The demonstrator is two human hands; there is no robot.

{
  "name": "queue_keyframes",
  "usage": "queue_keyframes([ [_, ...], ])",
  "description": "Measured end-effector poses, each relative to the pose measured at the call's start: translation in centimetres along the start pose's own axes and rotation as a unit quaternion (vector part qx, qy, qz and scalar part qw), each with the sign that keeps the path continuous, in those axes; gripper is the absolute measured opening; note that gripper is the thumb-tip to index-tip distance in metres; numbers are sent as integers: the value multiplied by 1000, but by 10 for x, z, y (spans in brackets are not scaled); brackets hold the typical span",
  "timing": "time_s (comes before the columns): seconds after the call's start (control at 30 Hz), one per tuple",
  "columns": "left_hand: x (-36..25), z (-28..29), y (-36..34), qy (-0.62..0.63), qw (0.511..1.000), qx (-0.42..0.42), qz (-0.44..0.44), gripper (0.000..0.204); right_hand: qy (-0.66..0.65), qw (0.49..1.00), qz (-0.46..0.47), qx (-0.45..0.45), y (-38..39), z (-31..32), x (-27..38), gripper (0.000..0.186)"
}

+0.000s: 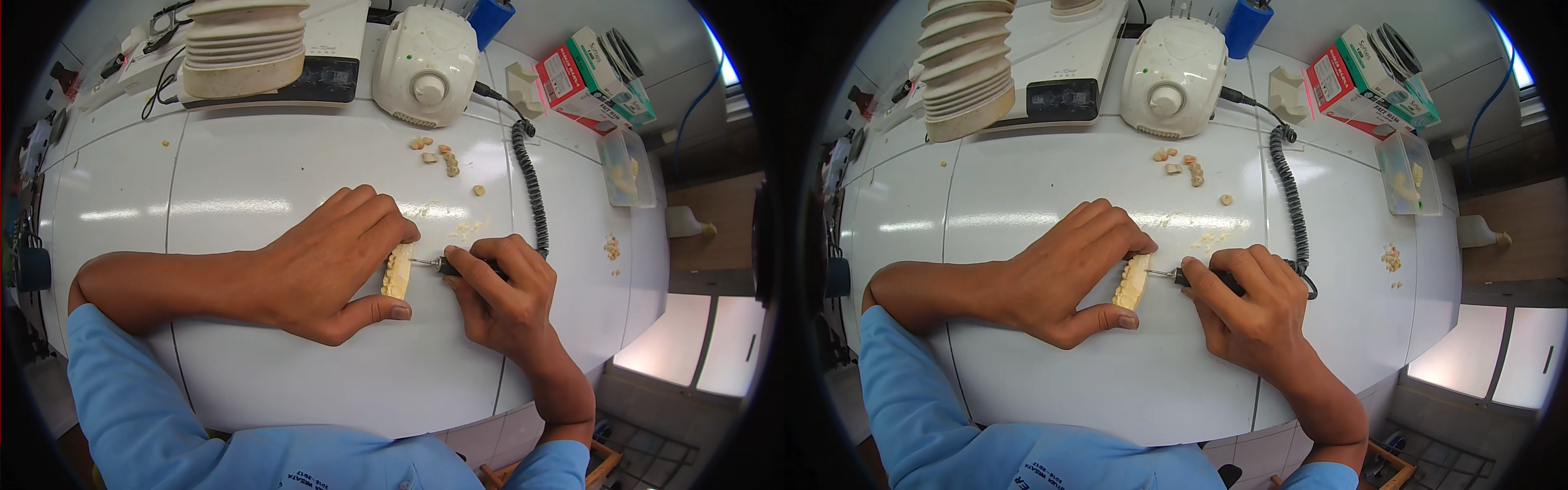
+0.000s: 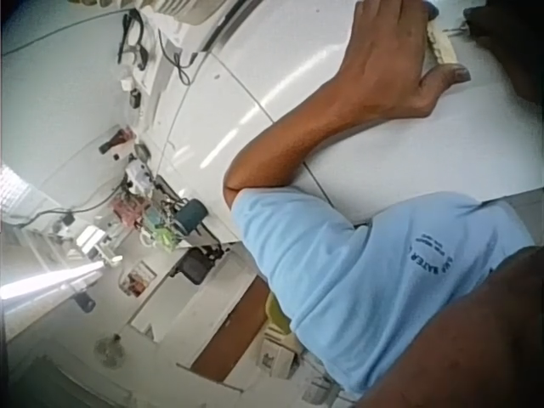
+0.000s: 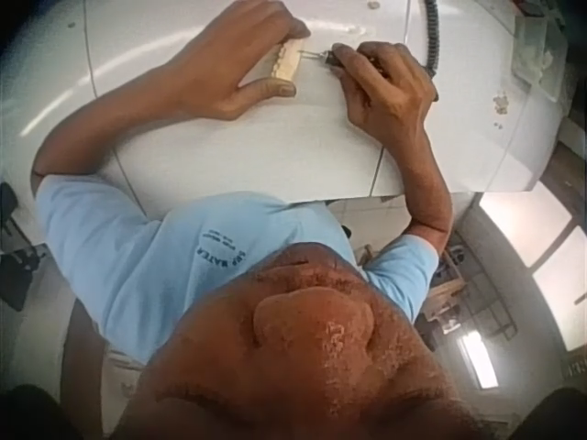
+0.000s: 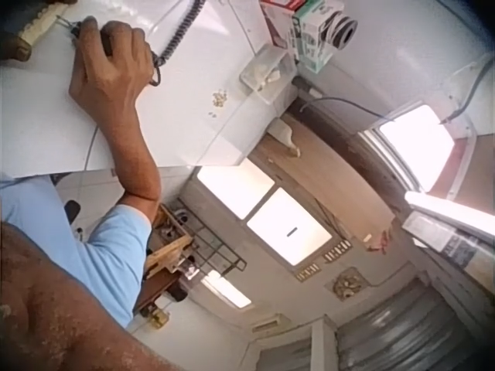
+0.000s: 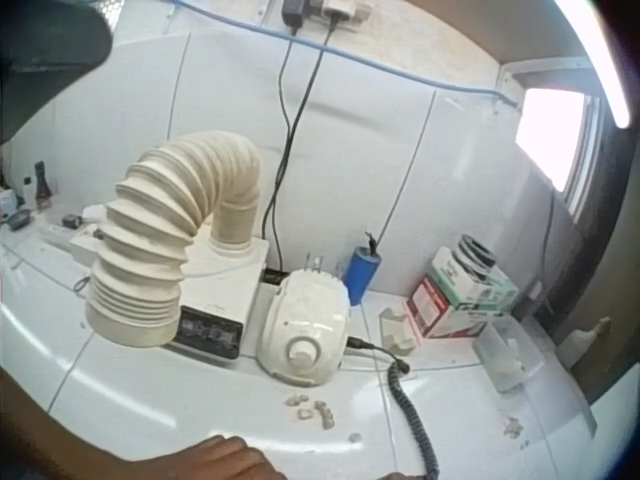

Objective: Polishing a dental model using a handheld rotary tool.

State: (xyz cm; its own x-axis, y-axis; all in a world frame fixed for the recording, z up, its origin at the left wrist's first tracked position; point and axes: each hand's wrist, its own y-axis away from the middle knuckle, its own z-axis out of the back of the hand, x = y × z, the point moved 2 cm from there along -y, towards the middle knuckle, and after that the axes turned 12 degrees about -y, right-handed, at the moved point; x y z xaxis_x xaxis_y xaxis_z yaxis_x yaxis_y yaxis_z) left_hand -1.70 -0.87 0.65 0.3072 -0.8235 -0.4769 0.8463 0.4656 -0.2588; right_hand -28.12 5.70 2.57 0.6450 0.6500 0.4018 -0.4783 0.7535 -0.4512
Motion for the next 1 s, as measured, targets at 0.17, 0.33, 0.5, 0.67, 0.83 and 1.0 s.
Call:
queue_keyframes([
  [0.17,0,-1,-1,4,1000,-5,-1,69,0,1000,5,6,1,1,0,39],
  [0.33,1,-1,0,1,1000,-6,-2,69,5,1000,6,6,1,1,0,40],
  [0.5,1,-2,0,2,1000,-3,-1,69,4,1000,3,-2,-1,1,0,40],
  [0.67,0,0,-1,5,1000,1,3,69,6,1000,-2,-2,0,0,-2,40],
  [0.83,0,-2,-1,0,1000,-13,-4,70,5,1000,5,0,0,0,-2,40],
  [1.0,0,-1,-1,-1,1000,-6,0,70,8,1000,6,2,0,0,-1,40],
])
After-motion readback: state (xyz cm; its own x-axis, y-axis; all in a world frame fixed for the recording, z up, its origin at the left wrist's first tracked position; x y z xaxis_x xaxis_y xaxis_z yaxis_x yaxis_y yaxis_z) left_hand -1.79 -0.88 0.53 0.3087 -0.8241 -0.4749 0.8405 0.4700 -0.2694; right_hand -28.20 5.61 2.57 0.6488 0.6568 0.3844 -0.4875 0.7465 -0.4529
